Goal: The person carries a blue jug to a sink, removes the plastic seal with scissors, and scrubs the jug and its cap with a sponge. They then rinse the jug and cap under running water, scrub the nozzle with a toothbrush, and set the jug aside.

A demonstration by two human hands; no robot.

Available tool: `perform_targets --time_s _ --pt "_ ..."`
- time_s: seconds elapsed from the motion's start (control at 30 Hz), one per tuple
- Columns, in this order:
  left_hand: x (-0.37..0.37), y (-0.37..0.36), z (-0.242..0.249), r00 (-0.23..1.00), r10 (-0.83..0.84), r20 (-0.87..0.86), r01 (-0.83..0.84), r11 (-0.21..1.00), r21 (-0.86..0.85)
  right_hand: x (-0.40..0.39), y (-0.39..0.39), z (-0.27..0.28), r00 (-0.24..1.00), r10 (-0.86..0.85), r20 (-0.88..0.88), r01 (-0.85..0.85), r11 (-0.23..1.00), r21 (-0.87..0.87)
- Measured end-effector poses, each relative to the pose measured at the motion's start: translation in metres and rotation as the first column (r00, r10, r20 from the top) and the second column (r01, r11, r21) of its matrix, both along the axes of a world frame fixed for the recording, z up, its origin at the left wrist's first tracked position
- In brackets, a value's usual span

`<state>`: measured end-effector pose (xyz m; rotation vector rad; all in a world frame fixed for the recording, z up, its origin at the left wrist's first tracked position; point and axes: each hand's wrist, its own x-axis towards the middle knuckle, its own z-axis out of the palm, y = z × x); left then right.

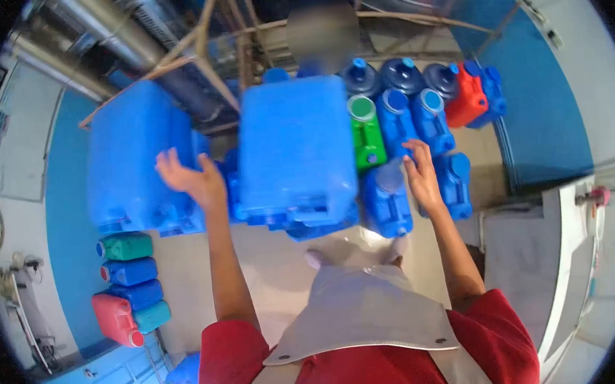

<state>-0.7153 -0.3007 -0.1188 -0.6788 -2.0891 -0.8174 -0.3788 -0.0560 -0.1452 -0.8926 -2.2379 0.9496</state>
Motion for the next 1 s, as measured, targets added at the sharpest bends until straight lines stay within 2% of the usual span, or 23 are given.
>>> perform_targets --time_s 0.07,0.1,0.13,0.17,0.2,0.27,0.33,0.4,0.47,0.5,0.53,0.57,0.63,0.67,0.7,0.73,0.77,0.8,0.87,0.93,1.0 --pt "0.078 0.065 -0.020 0.950 -0.300 0.085 0.303 0.953 -0.027 0.056 0.035 -0.019 0.997 -0.058 -0.041 0.057 0.998 -0.011" --pt "0.121 0.097 -0.028 0.877 -0.429 0.215 0.442 0.897 -0.012 0.079 0.049 -0.019 0.991 -0.123 -0.054 0.110 0.974 -0.196" --pt "0.164 0.123 -0.039 0.774 -0.534 0.339 0.563 0.826 0.017 0.106 0.065 -0.025 0.989 -0.142 -0.044 0.130 0.972 -0.197" --pt "0.204 0.149 -0.056 0.695 -0.650 0.307 0.674 0.738 0.038 0.130 0.081 -0.037 0.985 -0.167 -0.039 0.151 0.953 -0.263" --pt "0.240 0.170 -0.072 0.557 -0.702 0.445 0.771 0.636 0.038 0.151 0.096 -0.051 0.981 -0.190 -0.035 0.168 0.928 -0.332" --pt "0.306 0.202 -0.134 0.379 -0.674 0.634 0.828 0.553 0.093 0.198 0.121 -0.077 0.982 -0.187 -0.014 0.170 0.918 -0.358" --pt "0.351 0.226 -0.197 0.319 -0.503 0.803 0.751 0.651 0.109 0.237 0.131 -0.085 0.976 -0.145 0.165 0.204 0.878 -0.433" --pt "0.376 0.232 -0.313 0.142 -0.338 0.930 0.559 0.803 0.206 0.281 0.136 -0.119 0.960 -0.096 0.262 0.194 0.905 -0.379" --pt "0.387 0.237 -0.388 0.245 -0.009 0.970 0.585 0.799 -0.140 0.316 0.139 -0.142 0.944 -0.073 0.321 0.224 0.858 -0.463" --pt "0.393 0.234 -0.426 0.227 0.055 0.972 0.563 0.807 -0.177 0.327 0.137 -0.150 0.943 -0.079 0.323 0.231 0.855 -0.464" --pt "0.397 0.234 -0.466 0.209 0.111 0.972 0.548 0.810 -0.210 0.336 0.136 -0.155 0.914 -0.061 0.401 0.252 0.860 -0.443" --pt "0.408 0.241 -0.505 0.204 0.098 0.974 0.571 0.797 -0.200 0.347 0.135 -0.160 0.875 -0.056 0.482 0.284 0.864 -0.416" --pt "0.415 0.245 -0.552 -0.155 0.045 0.987 0.187 0.982 -0.015 0.360 0.129 -0.177 0.878 -0.075 0.472 0.318 0.828 -0.461" --pt "0.420 0.254 -0.566 -0.158 0.039 0.987 0.208 0.978 -0.006 0.364 0.126 -0.189 0.892 -0.061 0.447 0.313 0.798 -0.515" --pt "0.423 0.256 -0.567 -0.169 0.010 0.986 0.214 0.976 0.027 0.368 0.121 -0.203 0.924 -0.088 0.371 0.300 0.768 -0.566" --pt "0.427 0.260 -0.560 -0.181 -0.018 0.983 0.217 0.974 0.058 0.372 0.116 -0.213 0.922 -0.104 0.372 0.312 0.768 -0.559" --pt "0.431 0.266 -0.556 -0.183 -0.026 0.983 0.227 0.972 0.068 0.376 0.112 -0.220 0.919 -0.041 0.392 0.256 0.818 -0.515" --pt "0.435 0.267 -0.549 -0.251 -0.067 0.966 0.212 0.969 0.123 0.380 0.108 -0.222 0.910 0.028 0.414 0.191 0.858 -0.477" --pt "0.433 0.262 -0.519 -0.372 -0.139 0.918 0.172 0.961 0.215 0.383 0.102 -0.216 0.905 0.026 0.424 0.205 0.848 -0.489" --pt "0.437 0.268 -0.455 -0.222 -0.186 0.957 0.227 0.945 0.236 0.390 0.095 -0.201 0.938 0.025 0.345 0.155 0.861 -0.484" --pt "0.436 0.278 -0.359 -0.070 -0.201 0.977 0.440 0.873 0.211 0.397 0.095 -0.169 0.934 0.030 0.355 0.153 0.865 -0.478"
